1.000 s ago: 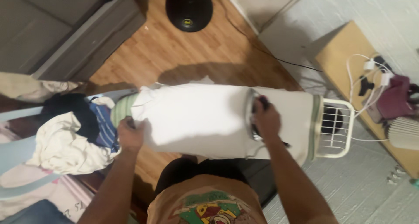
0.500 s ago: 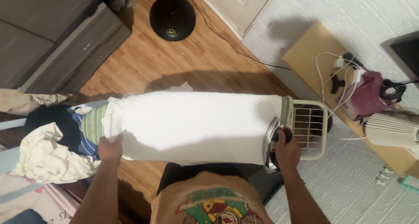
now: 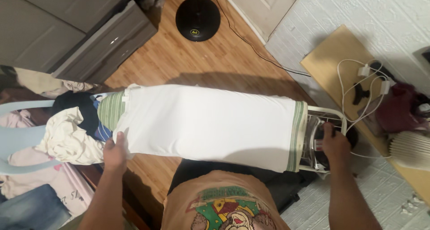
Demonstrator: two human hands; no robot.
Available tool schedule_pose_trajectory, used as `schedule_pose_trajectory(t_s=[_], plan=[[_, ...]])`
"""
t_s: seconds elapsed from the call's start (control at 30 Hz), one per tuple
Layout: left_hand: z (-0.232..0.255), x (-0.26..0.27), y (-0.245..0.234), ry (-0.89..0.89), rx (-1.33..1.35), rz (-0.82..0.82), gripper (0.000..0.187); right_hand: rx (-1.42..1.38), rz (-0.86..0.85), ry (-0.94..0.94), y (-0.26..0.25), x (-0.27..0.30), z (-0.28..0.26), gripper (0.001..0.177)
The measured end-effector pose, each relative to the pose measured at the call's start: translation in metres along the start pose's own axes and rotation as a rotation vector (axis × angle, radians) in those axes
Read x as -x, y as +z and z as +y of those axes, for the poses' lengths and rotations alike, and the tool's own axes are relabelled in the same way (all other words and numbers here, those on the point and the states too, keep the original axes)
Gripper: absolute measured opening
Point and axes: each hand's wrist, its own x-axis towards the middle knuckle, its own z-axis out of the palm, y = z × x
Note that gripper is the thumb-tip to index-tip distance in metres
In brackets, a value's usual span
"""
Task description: The person irons a green shirt and then a white shirt on an ironing board. They repeatedly smooth and reposition each garment while using a steam iron to remove wrinkles.
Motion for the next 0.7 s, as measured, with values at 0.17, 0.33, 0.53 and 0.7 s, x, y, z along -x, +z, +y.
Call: schedule_pose_trajectory(t_s=[0.17,0.33,0.53,0.7], plan=[[0.021,0.021,0.002,-0.070,0.200,-0.095,0.034,-0.106,0.016,-0.037,0.014,-0.009,0.008,0.072],[0.032,0.032,-0.001,-0.004,0.250,-0.078,0.032,-0.136,0.442,-0.314,0.018,0.017,0.016,0.060],[0.024,0.030,-0.006,0.038,0.325,-0.097,0.026,-0.019,0.054,-0.382,0.092,0.116,0.020,0.045],[0.012,0.016,-0.012,0.019,0.258,-0.074,0.025,-0.195,0.304,-0.328,0.145,0.160,0.009,0.065]])
